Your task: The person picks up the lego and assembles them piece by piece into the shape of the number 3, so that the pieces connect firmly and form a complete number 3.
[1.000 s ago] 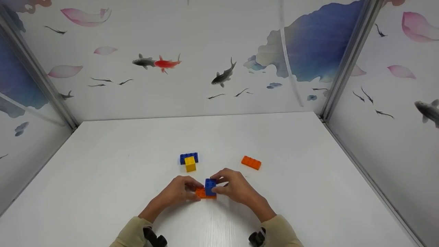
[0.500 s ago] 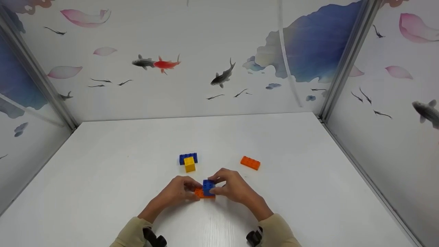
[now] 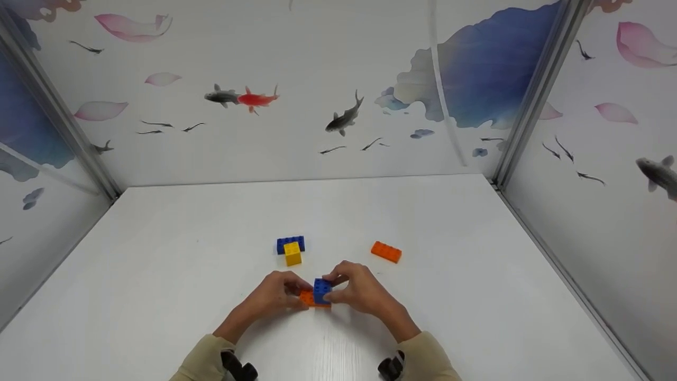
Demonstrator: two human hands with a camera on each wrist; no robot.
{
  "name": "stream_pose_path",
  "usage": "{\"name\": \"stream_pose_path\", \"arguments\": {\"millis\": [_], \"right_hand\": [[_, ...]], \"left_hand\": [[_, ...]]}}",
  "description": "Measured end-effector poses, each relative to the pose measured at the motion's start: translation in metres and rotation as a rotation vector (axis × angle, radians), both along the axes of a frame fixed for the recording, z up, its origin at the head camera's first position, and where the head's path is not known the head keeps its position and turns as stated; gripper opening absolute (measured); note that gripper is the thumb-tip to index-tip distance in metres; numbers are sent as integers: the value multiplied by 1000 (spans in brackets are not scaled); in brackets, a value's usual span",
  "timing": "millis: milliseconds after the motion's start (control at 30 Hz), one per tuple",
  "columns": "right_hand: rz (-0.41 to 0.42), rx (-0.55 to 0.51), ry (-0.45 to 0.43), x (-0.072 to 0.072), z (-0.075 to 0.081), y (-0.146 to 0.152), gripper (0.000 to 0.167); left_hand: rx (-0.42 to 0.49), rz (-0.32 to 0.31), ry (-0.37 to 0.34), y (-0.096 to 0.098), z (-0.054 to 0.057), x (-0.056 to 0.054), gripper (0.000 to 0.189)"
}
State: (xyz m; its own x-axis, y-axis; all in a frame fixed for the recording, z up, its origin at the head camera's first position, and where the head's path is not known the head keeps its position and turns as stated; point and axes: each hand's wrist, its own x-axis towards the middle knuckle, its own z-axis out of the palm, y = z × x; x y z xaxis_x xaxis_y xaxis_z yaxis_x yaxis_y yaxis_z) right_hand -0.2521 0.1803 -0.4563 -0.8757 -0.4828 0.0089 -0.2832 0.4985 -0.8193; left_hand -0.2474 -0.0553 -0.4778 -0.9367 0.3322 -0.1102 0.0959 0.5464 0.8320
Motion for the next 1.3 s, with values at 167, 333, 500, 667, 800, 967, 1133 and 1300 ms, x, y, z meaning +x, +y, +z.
{"name": "stream_pose_path", "arguments": {"millis": [167,333,500,667,800,967,1133,1300], "right_hand": [[-9,4,-2,1,-2,0,26],[-16,-4,-5,2,-4,-1,25],[-14,-3,2,2,-1,-3,27],[-4,17,19,1,2,-3,29],[-3,-2,8,1,-2,0,30],[-5,-53,-34,2,-4,2,30],[-5,-59,-58,1,-3,1,29],[-2,-30,-89,-1,-2,0,32]], "left_hand": [[12,-7,14,1,1,1,27],[9,-11,30,2,-2,0,27],[-8,-13,46,1,-1,-2,27],[-6,-13,45,2,-1,-2,27],[1,-14,42,3,-3,-1,27],[17,-18,32,4,-4,-1,27],[15,-14,39,3,-3,0,27],[14,-9,48,2,-2,0,27]]}}
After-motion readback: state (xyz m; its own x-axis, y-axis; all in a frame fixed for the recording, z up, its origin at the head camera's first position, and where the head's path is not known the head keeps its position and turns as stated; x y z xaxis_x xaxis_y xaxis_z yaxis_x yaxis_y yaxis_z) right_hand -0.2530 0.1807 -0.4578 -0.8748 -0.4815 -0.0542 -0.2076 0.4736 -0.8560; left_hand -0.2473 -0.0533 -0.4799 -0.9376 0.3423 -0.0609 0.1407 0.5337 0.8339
